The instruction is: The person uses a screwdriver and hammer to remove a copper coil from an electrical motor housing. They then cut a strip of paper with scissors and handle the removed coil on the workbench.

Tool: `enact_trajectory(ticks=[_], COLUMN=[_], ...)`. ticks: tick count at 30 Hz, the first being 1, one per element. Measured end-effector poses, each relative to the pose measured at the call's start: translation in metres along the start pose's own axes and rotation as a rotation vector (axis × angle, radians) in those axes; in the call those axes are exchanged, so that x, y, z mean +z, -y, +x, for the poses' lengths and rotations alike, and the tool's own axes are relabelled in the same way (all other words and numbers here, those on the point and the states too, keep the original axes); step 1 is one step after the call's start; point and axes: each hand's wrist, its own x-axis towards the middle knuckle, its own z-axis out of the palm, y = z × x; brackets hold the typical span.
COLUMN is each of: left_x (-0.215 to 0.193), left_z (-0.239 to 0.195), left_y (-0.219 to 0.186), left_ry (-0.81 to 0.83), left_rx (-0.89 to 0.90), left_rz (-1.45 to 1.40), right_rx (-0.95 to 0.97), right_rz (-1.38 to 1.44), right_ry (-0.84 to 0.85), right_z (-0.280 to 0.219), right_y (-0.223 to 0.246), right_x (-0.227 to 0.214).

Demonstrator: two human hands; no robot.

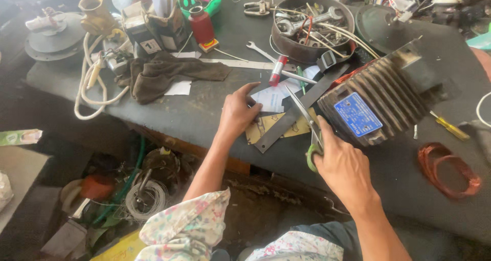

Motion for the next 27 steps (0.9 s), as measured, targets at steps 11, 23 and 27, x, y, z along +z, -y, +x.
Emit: enact_trajectory(ticks=[11,23,27], left_x=[0.029,0.025,0.033], left_z=[-0.003,-0.031,-0.064], left_y=[0.004,-0.032,-0.040], left_ry=[-0.161,-0.272,-0.079], left_rx=[0.140,0.480,0.626], left_rz=[0.160,0.283,0.483], right_rx=[-0.231,-0.238,-0.162], right_rz=[-0.235,0.102,0.197], right_ry=[-0.200,-0.395,-0.431], right_z=[0.011,-0.049,-0.084], right_y=[-0.010,-0.026,-0.050], right_x=[0.032,0.015,0.010])
